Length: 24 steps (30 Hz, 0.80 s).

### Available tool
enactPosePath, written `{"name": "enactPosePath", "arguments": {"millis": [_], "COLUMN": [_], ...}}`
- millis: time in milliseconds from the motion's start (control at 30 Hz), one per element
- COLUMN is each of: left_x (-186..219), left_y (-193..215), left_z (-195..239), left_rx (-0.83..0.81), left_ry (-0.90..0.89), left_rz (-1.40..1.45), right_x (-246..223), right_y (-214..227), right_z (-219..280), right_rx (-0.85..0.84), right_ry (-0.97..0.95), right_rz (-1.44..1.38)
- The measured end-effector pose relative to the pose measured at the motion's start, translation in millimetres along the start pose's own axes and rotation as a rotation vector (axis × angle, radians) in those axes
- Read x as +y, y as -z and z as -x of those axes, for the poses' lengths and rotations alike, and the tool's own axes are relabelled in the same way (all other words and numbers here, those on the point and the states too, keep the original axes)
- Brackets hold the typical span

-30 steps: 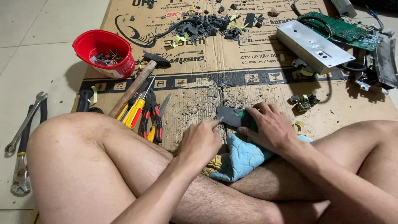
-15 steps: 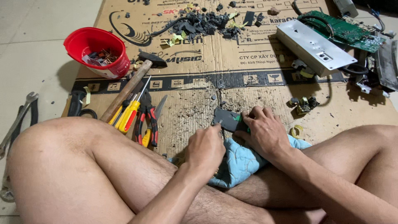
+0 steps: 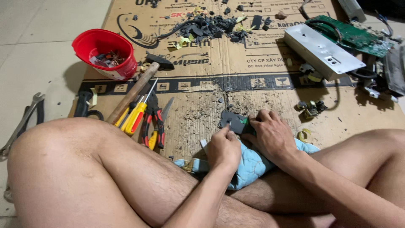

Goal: The person sits on the floor and uses a screwdriver and pliers to remove components from a green circuit board. They scrape the board surface with a tool and place removed parts into a red bucket.

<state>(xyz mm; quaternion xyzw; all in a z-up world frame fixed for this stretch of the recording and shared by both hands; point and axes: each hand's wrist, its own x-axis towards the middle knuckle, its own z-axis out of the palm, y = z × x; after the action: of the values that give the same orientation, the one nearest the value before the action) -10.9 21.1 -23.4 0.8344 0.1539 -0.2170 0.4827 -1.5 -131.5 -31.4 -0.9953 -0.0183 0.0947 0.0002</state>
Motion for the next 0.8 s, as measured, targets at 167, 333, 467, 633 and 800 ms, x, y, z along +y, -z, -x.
{"name": "enactPosePath", "arguments": {"millis": [167,333,467,633,800], "left_x": [26,14,-4,11,36], "left_y": [27,18,-5,-3,35], "left_z": [40,8,-31,-34,26], "left_rx": [-0.029,-0.069,0.005,-0.020,-0.130], "left_ry": [-0.184,-0.214,0.141,0.082,-0.209], "left_rz": [-0.343,-0.413,0.009,-0.228,-0.596], "right_x": [-4,-8,-5,-5,-6], "right_y": [5,11,4,7,8], "right_z": [4,7,3,3,7], "right_rx": [-0.011,-0.016,-0.019,-0.004,-0.025], "right_ry": [-0.004,-0.033,-0.042,-0.034,-0.052], "right_rz": [-0.011,0.004,0.000,-0.010,-0.001]}}
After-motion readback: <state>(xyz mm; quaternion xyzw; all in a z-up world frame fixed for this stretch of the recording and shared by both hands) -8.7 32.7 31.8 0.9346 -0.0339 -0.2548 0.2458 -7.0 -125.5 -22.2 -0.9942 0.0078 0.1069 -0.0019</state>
